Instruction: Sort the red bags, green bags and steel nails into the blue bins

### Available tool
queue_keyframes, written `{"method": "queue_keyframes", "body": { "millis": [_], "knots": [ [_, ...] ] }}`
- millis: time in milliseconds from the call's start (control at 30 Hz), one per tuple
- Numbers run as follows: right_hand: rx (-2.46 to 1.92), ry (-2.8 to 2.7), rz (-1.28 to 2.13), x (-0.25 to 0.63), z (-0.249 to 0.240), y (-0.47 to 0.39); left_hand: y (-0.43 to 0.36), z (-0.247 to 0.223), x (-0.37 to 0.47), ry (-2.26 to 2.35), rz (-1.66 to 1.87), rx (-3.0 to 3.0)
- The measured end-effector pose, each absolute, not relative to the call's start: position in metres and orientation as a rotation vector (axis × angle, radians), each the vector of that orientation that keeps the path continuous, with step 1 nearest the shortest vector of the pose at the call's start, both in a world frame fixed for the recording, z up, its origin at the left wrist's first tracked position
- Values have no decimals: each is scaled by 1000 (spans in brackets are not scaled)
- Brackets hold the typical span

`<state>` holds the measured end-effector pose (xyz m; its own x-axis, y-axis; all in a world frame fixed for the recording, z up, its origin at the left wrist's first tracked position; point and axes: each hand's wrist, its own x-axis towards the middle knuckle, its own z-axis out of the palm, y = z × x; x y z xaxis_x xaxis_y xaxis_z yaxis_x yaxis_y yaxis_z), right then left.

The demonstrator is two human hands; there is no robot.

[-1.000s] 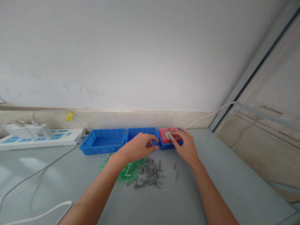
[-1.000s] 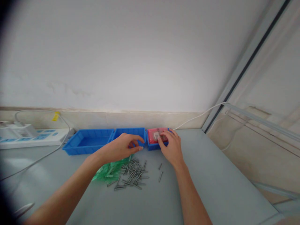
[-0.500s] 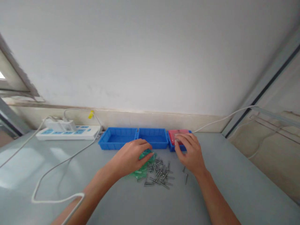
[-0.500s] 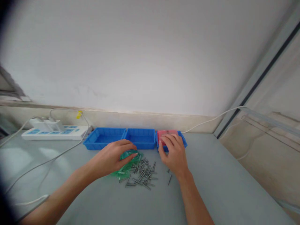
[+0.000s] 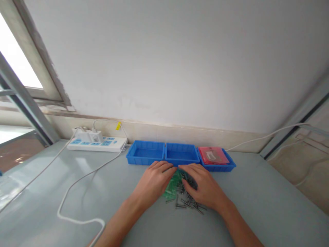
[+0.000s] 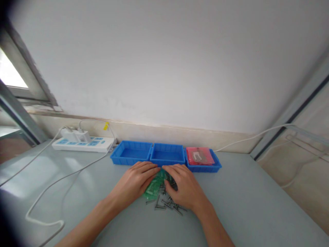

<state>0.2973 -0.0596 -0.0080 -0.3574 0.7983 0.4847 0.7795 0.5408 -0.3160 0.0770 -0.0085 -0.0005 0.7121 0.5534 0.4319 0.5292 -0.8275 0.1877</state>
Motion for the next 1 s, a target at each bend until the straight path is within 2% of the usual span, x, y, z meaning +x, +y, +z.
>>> {"method": "queue_keyframes", "body": {
  "millis": [333, 667, 800, 1000],
  "knots": [
    [-1267, -1833, 293, 295, -15, -51, -11, 2, 79, 928, 1059, 2358],
    [-1205, -1720, 843, 274, 8, -33, -10, 12, 77, 1058, 1175, 1995],
    [-1153, -1597, 864, 262, 5, -26, -8, 13, 73, 1076, 1213, 1872],
    [-1110, -1243, 840, 253, -7, -33, -2, 12, 71, 854, 1112, 1634]
  ]
}}
